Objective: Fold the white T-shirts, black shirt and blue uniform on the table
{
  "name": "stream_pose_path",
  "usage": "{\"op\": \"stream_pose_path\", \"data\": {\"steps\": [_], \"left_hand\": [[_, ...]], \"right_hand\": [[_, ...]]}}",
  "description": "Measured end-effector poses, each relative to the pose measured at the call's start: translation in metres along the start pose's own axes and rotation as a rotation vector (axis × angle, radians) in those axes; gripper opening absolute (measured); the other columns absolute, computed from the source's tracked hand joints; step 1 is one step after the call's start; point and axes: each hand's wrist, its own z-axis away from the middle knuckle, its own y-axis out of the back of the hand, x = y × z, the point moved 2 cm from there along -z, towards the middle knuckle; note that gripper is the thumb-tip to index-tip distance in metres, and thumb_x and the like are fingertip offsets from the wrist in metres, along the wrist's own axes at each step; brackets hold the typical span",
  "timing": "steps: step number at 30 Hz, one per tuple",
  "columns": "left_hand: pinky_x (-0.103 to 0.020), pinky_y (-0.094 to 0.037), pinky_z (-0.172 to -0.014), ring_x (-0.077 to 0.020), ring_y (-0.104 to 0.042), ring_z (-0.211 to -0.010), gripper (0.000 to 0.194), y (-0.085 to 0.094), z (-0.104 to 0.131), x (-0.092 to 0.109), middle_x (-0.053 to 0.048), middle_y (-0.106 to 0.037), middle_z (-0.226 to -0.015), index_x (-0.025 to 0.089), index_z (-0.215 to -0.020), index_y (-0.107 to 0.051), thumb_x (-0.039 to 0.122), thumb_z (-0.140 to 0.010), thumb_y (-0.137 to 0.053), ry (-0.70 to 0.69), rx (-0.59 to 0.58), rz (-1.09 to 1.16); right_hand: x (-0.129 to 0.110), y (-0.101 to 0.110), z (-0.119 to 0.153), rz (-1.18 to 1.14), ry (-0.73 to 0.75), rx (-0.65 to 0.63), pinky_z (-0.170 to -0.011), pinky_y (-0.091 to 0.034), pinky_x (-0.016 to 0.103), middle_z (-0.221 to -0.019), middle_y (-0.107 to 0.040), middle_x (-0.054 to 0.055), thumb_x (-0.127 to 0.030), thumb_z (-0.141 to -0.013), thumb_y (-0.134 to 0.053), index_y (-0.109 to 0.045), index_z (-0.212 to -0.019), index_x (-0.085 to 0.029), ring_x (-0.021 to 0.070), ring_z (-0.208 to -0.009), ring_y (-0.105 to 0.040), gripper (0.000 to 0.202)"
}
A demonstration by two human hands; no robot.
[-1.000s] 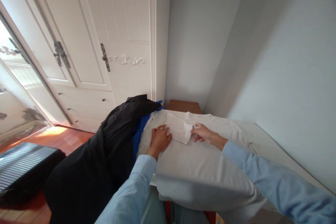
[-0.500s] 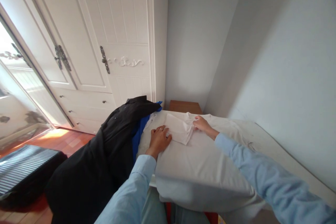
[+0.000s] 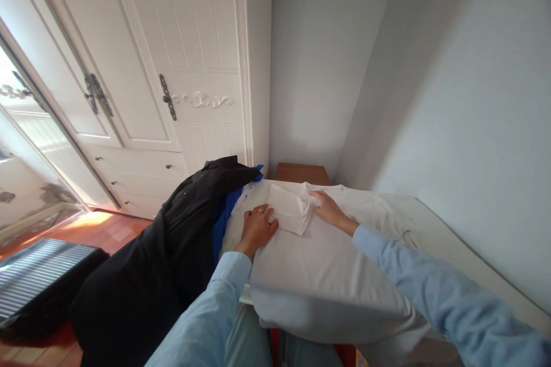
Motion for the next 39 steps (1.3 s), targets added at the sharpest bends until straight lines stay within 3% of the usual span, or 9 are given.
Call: {"op": "stream_pose_path", "data": {"steps": [6,9,14,17,22,27,31,35,39], "left_hand": [[-0.048,-0.036,-0.108,-0.0265,-0.048,-0.137,0.038,0.000,0.000,0.000,-0.011,-0.056,-0.147,0.023,-0.130,-0.062,0.036,-0.096,-0.050,0.004,-0.005,-0.003],[-0.049,-0.035,-0.109,-0.0261,-0.048,-0.138,0.038,0.002,0.001,0.000,-0.011,-0.056,-0.147,0.022,-0.131,-0.061,0.035,-0.096,-0.049,0.008,-0.011,-0.001],[-0.049,-0.035,-0.109,-0.0259,-0.048,-0.138,0.039,0.002,0.001,0.001,-0.011,-0.057,-0.147,0.022,-0.130,-0.062,0.036,-0.096,-0.050,0.008,-0.007,0.008],[-0.049,-0.035,-0.108,-0.0261,-0.049,-0.137,0.039,0.001,0.001,0.001,-0.011,-0.057,-0.147,0.023,-0.130,-0.062,0.036,-0.096,-0.050,0.011,-0.007,0.009],[-0.048,-0.035,-0.109,-0.0259,-0.048,-0.138,0.039,0.001,0.000,0.001,-0.010,-0.056,-0.148,0.023,-0.130,-0.062,0.036,-0.096,-0.050,0.014,-0.011,0.002],[-0.050,-0.035,-0.108,-0.0267,-0.049,-0.137,0.039,0.000,0.000,0.000,-0.010,-0.057,-0.146,0.023,-0.130,-0.062,0.036,-0.095,-0.050,0.015,-0.002,0.001],[-0.049,-0.035,-0.108,-0.0263,-0.049,-0.136,0.038,-0.001,0.000,-0.001,-0.010,-0.058,-0.145,0.023,-0.129,-0.063,0.037,-0.096,-0.050,0.007,0.013,0.000],[-0.047,-0.035,-0.108,-0.0250,-0.049,-0.136,0.036,-0.002,0.000,-0.001,-0.010,-0.058,-0.145,0.024,-0.127,-0.063,0.040,-0.100,-0.045,0.004,0.008,0.006],[-0.046,-0.035,-0.107,-0.0237,-0.050,-0.135,0.037,-0.001,0.000,-0.001,-0.009,-0.060,-0.143,0.024,-0.125,-0.064,0.042,-0.103,-0.040,0.001,0.018,0.019]], "right_hand": [[-0.008,0.001,-0.001,0.316,0.189,-0.064,-0.104,-0.045,0.041,-0.118,-0.066,0.017,-0.007,-0.086,-0.058,-0.074,-0.100,-0.013,0.0277,-0.112,-0.060,0.021],[-0.012,0.008,0.002,0.457,0.269,-0.057,-0.101,-0.043,0.045,-0.113,-0.067,0.019,-0.008,-0.094,-0.050,-0.073,-0.098,-0.013,0.0301,-0.110,-0.058,0.024],[-0.005,0.017,0.010,0.601,0.368,-0.089,-0.098,-0.044,0.045,-0.117,-0.067,0.019,-0.005,-0.093,-0.051,-0.074,-0.094,-0.013,0.0310,-0.111,-0.058,0.024],[-0.001,0.018,0.010,0.638,0.367,-0.070,-0.099,-0.045,0.046,-0.126,-0.064,0.020,-0.003,-0.092,-0.048,-0.074,-0.105,-0.012,0.0319,-0.117,-0.057,0.031],[-0.019,0.008,0.019,0.486,0.486,-0.101,-0.105,-0.044,0.046,-0.127,-0.066,0.017,-0.001,-0.090,-0.043,-0.072,-0.119,-0.015,0.0270,-0.118,-0.059,0.043],[-0.054,-0.003,0.048,0.275,0.695,-0.390,-0.103,-0.046,0.043,-0.122,-0.068,0.014,-0.012,-0.091,-0.051,-0.072,-0.120,-0.019,0.0254,-0.115,-0.061,0.036],[-0.064,-0.005,0.057,0.230,0.619,-0.424,-0.102,-0.045,0.040,-0.115,-0.070,0.012,-0.026,-0.094,-0.057,-0.074,-0.112,-0.020,0.0239,-0.108,-0.062,0.025],[-0.066,-0.008,0.055,0.234,0.555,-0.401,-0.098,-0.046,0.039,-0.100,-0.071,0.011,-0.021,-0.094,-0.054,-0.074,-0.094,-0.018,0.0232,-0.098,-0.063,0.020],[-0.075,-0.007,0.053,0.163,0.452,-0.317,-0.091,-0.047,0.035,-0.100,-0.071,0.011,-0.024,-0.098,-0.050,-0.072,-0.097,-0.018,0.0224,-0.094,-0.063,0.024]]}}
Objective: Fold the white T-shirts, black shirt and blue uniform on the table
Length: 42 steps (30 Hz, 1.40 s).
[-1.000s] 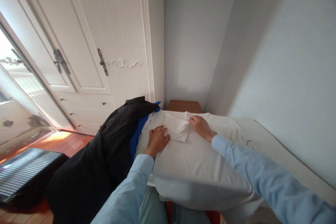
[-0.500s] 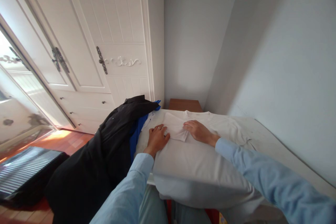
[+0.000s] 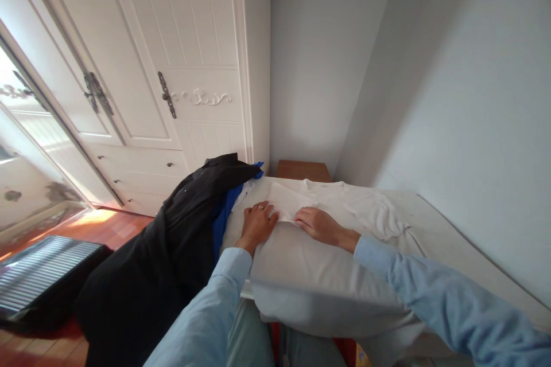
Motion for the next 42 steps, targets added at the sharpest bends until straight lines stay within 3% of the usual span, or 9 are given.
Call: {"op": "stream_pose_path", "data": {"steps": [6,11,14,17,23,28,33,37,42], "left_hand": [[-0.043,-0.036,-0.104,-0.0223,-0.053,-0.132,0.039,0.003,0.001,0.002,-0.007,-0.063,-0.139,0.025,-0.119,-0.067,0.041,-0.105,-0.034,0.018,0.024,0.043],[-0.042,-0.036,-0.105,-0.0218,-0.055,-0.130,0.032,0.004,-0.001,0.002,-0.008,-0.064,-0.138,0.023,-0.121,-0.066,0.034,-0.101,-0.043,0.057,0.025,0.069],[-0.041,-0.037,-0.106,-0.0221,-0.055,-0.130,0.034,0.003,-0.002,0.002,-0.009,-0.064,-0.138,0.021,-0.124,-0.064,0.023,-0.093,-0.051,0.079,0.025,0.066],[-0.041,-0.037,-0.106,-0.0224,-0.056,-0.129,0.037,0.002,-0.002,0.000,-0.009,-0.064,-0.138,0.021,-0.122,-0.066,0.016,-0.089,-0.049,0.083,0.040,0.064],[-0.040,-0.037,-0.105,-0.0210,-0.055,-0.130,0.033,0.000,-0.002,-0.001,-0.008,-0.065,-0.136,0.021,-0.113,-0.071,0.015,-0.089,-0.048,0.066,0.035,0.050],[-0.044,-0.037,-0.105,-0.0248,-0.054,-0.130,0.030,0.001,-0.001,0.001,-0.011,-0.064,-0.137,0.021,-0.115,-0.070,0.034,-0.096,-0.051,0.038,0.043,0.032],[-0.049,-0.034,-0.109,-0.0315,-0.049,-0.136,0.061,0.002,0.001,0.001,-0.016,-0.058,-0.143,0.018,-0.123,-0.066,0.066,-0.085,-0.064,0.022,0.004,0.020],[-0.051,-0.034,-0.111,-0.0325,-0.047,-0.138,0.073,0.003,0.001,0.001,-0.017,-0.055,-0.147,0.018,-0.130,-0.063,0.072,-0.080,-0.065,0.016,-0.029,0.028],[-0.050,-0.032,-0.113,-0.0317,-0.044,-0.140,0.076,0.003,0.000,-0.001,-0.016,-0.054,-0.148,0.020,-0.133,-0.062,0.073,-0.078,-0.067,0.023,-0.049,0.050]], "right_hand": [[-0.006,0.007,0.000,-0.071,-0.078,-0.122,-0.084,-0.046,0.031,-0.092,-0.073,0.007,-0.029,-0.093,-0.058,-0.074,-0.088,-0.019,0.0206,-0.086,-0.064,0.019],[0.001,0.011,-0.008,-0.011,-0.057,0.021,-0.097,-0.047,0.037,-0.106,-0.072,0.010,-0.036,-0.098,-0.054,-0.075,-0.102,-0.021,0.0236,-0.102,-0.064,0.026],[0.020,0.006,-0.016,0.040,-0.072,0.032,-0.110,-0.042,0.045,-0.126,-0.067,0.014,-0.034,-0.095,-0.060,-0.073,-0.116,-0.021,0.0280,-0.121,-0.059,0.028],[0.052,-0.003,-0.020,0.067,-0.168,-0.048,-0.116,-0.038,0.048,-0.142,-0.059,0.015,-0.031,-0.093,-0.062,-0.069,-0.126,-0.020,0.0299,-0.134,-0.053,0.036],[0.105,-0.011,-0.013,0.130,-0.243,-0.106,-0.122,-0.032,0.051,-0.152,-0.048,0.017,-0.034,-0.098,-0.049,-0.060,-0.139,-0.013,0.0300,-0.145,-0.042,0.047],[0.105,-0.015,-0.018,0.194,-0.240,-0.069,-0.122,-0.032,0.051,-0.150,-0.050,0.018,-0.037,-0.102,-0.037,-0.057,-0.143,-0.011,0.0296,-0.144,-0.044,0.052],[0.085,-0.029,-0.031,0.215,-0.184,-0.052,-0.123,-0.031,0.050,-0.157,-0.041,0.019,-0.051,-0.102,-0.040,-0.048,-0.150,-0.010,0.0312,-0.148,-0.037,0.064],[0.092,-0.034,-0.034,0.265,-0.231,-0.095,-0.122,-0.033,0.051,-0.157,-0.041,0.018,-0.049,-0.103,-0.037,-0.049,-0.150,-0.012,0.0311,-0.148,-0.037,0.061],[0.112,-0.025,-0.032,0.300,-0.289,-0.041,-0.120,-0.033,0.055,-0.154,-0.045,0.019,-0.039,-0.104,-0.034,-0.052,-0.147,-0.011,0.0317,-0.147,-0.039,0.054]]}}
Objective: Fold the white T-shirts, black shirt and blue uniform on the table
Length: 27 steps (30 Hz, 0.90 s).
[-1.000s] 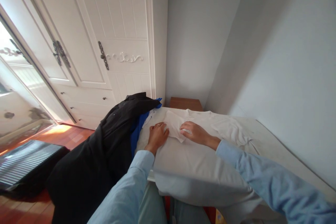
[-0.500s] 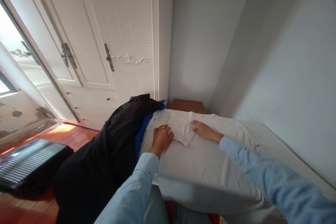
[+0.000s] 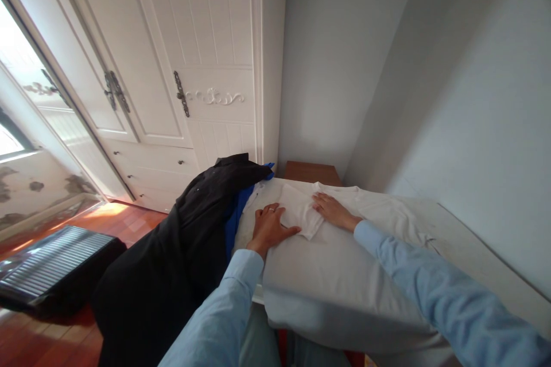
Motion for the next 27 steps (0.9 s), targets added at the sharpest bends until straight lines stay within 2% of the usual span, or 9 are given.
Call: {"op": "stream_pose_path", "data": {"steps": [3,6,9,11,13,17,22,25,27], "left_hand": [[-0.051,-0.033,-0.113,-0.0320,-0.044,-0.140,0.076,0.000,-0.001,0.000,-0.015,-0.054,-0.148,0.020,-0.133,-0.062,0.073,-0.078,-0.067,0.002,0.000,-0.003],[-0.051,-0.033,-0.112,-0.0321,-0.045,-0.139,0.074,-0.001,-0.001,0.000,-0.015,-0.054,-0.148,0.019,-0.132,-0.062,0.071,-0.080,-0.067,0.002,0.007,-0.013],[-0.050,-0.035,-0.110,-0.0309,-0.047,-0.137,0.063,-0.001,0.000,0.001,-0.013,-0.055,-0.147,0.020,-0.130,-0.063,0.065,-0.086,-0.062,-0.008,0.027,-0.032],[-0.050,-0.036,-0.109,-0.0302,-0.048,-0.136,0.055,0.000,0.001,0.003,-0.012,-0.056,-0.147,0.021,-0.129,-0.064,0.060,-0.089,-0.060,-0.016,0.034,-0.047],[-0.050,-0.036,-0.109,-0.0297,-0.048,-0.136,0.051,0.001,0.001,0.004,-0.011,-0.055,-0.148,0.022,-0.129,-0.063,0.054,-0.090,-0.060,-0.013,0.029,-0.058],[-0.050,-0.036,-0.110,-0.0287,-0.047,-0.137,0.047,0.003,0.001,0.005,-0.009,-0.054,-0.150,0.022,-0.131,-0.062,0.046,-0.090,-0.060,0.005,0.017,-0.068],[-0.050,-0.036,-0.109,-0.0274,-0.046,-0.139,0.046,-0.001,-0.001,0.002,-0.009,-0.053,-0.151,0.022,-0.133,-0.061,0.045,-0.093,-0.054,-0.010,0.013,-0.096],[-0.050,-0.037,-0.108,-0.0273,-0.046,-0.139,0.046,-0.003,-0.003,0.000,-0.010,-0.052,-0.151,0.022,-0.135,-0.060,0.043,-0.096,-0.049,0.000,0.014,-0.137],[-0.050,-0.037,-0.108,-0.0270,-0.046,-0.139,0.045,-0.003,-0.004,0.000,-0.011,-0.052,-0.152,0.022,-0.136,-0.059,0.042,-0.098,-0.046,0.003,0.016,-0.158]], "right_hand": [[-0.008,0.007,0.004,-0.005,0.019,0.051,-0.121,-0.033,0.054,-0.152,-0.048,0.018,-0.039,-0.104,-0.036,-0.053,-0.146,-0.013,0.0303,-0.146,-0.041,0.052],[-0.038,0.014,0.021,-0.083,0.205,0.105,-0.122,-0.033,0.053,-0.154,-0.046,0.016,-0.047,-0.104,-0.039,-0.051,-0.148,-0.016,0.0289,-0.146,-0.040,0.055],[-0.072,0.019,0.052,-0.175,0.482,0.002,-0.123,-0.033,0.048,-0.158,-0.041,0.015,-0.051,-0.104,-0.041,-0.048,-0.151,-0.017,0.0266,-0.148,-0.037,0.059],[-0.084,0.023,0.074,-0.215,0.559,-0.097,-0.124,-0.032,0.046,-0.160,-0.037,0.016,-0.053,-0.103,-0.044,-0.045,-0.153,-0.015,0.0264,-0.149,-0.035,0.063],[-0.086,0.030,0.093,-0.251,0.557,-0.153,-0.125,-0.029,0.046,-0.158,-0.038,0.016,-0.052,-0.102,-0.046,-0.046,-0.152,-0.015,0.0262,-0.149,-0.036,0.063],[-0.086,0.051,0.121,-0.292,0.611,-0.208,-0.124,-0.031,0.045,-0.146,-0.055,0.014,-0.044,-0.104,-0.047,-0.056,-0.145,-0.018,0.0236,-0.144,-0.044,0.050],[-0.101,0.069,0.160,-0.248,0.691,-0.180,-0.122,-0.033,0.045,-0.140,-0.061,0.015,-0.044,-0.104,-0.047,-0.065,-0.133,-0.015,0.0254,-0.140,-0.049,0.045],[-0.104,0.071,0.184,-0.247,0.659,-0.135,-0.122,-0.034,0.046,-0.140,-0.061,0.015,-0.049,-0.103,-0.048,-0.066,-0.131,-0.014,0.0262,-0.140,-0.048,0.049],[-0.099,0.072,0.200,-0.231,0.574,-0.126,-0.122,-0.033,0.047,-0.144,-0.058,0.015,-0.051,-0.102,-0.048,-0.063,-0.136,-0.015,0.0265,-0.143,-0.045,0.052]]}}
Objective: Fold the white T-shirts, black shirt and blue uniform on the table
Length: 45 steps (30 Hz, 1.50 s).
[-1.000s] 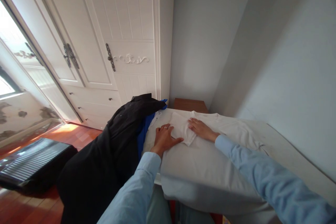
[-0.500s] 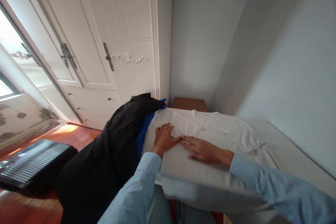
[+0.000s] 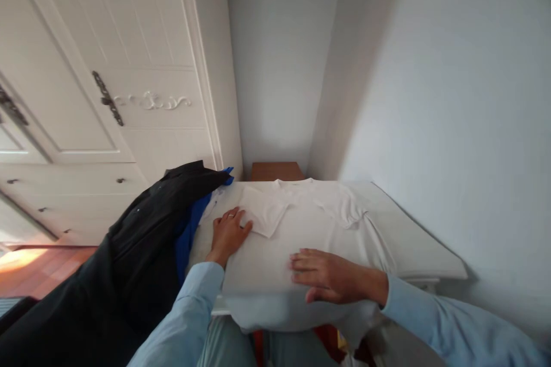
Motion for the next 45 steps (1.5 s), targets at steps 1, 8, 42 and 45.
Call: {"op": "stream_pose_path", "data": {"steps": [1,8,42,45], "left_hand": [[-0.049,-0.037,-0.108,-0.0267,-0.047,-0.139,0.045,0.001,0.000,0.001,-0.011,-0.052,-0.152,0.022,-0.136,-0.059,0.042,-0.098,-0.044,-0.005,-0.002,-0.009],[-0.049,-0.038,-0.109,-0.0267,-0.047,-0.140,0.046,0.008,0.001,0.006,-0.011,-0.052,-0.152,0.021,-0.137,-0.059,0.039,-0.100,-0.040,-0.028,-0.041,-0.078],[-0.052,-0.019,-0.123,-0.0267,-0.020,-0.155,0.069,-0.040,-0.105,0.079,-0.010,-0.025,-0.167,0.019,-0.159,-0.031,0.057,-0.101,-0.022,-0.200,-0.306,-0.105],[-0.052,-0.020,-0.123,-0.0265,-0.021,-0.155,0.069,-0.041,-0.105,0.080,-0.010,-0.027,-0.166,0.018,-0.157,-0.033,0.057,-0.101,-0.022,-0.204,-0.289,-0.109]], "right_hand": [[0.000,0.000,0.010,0.005,-0.062,0.003,-0.123,-0.032,0.047,-0.147,-0.055,0.014,-0.051,-0.102,-0.049,-0.061,-0.140,-0.016,0.0265,-0.144,-0.043,0.053],[0.020,0.000,0.094,-0.069,-0.502,0.095,-0.126,-0.025,0.052,-0.159,-0.038,0.012,-0.059,-0.098,-0.050,-0.046,-0.153,-0.021,0.0283,-0.151,-0.032,0.066],[0.081,0.028,0.217,-0.039,-0.912,0.349,-0.124,-0.026,0.057,-0.157,-0.042,0.015,-0.066,-0.095,-0.046,-0.050,-0.149,-0.017,0.0319,-0.148,-0.037,0.073],[0.040,0.009,0.221,-0.143,-1.118,0.828,-0.108,-0.050,0.052,-0.135,-0.064,0.016,-0.068,-0.090,-0.051,-0.062,-0.132,-0.021,0.0326,-0.123,-0.062,0.064]]}}
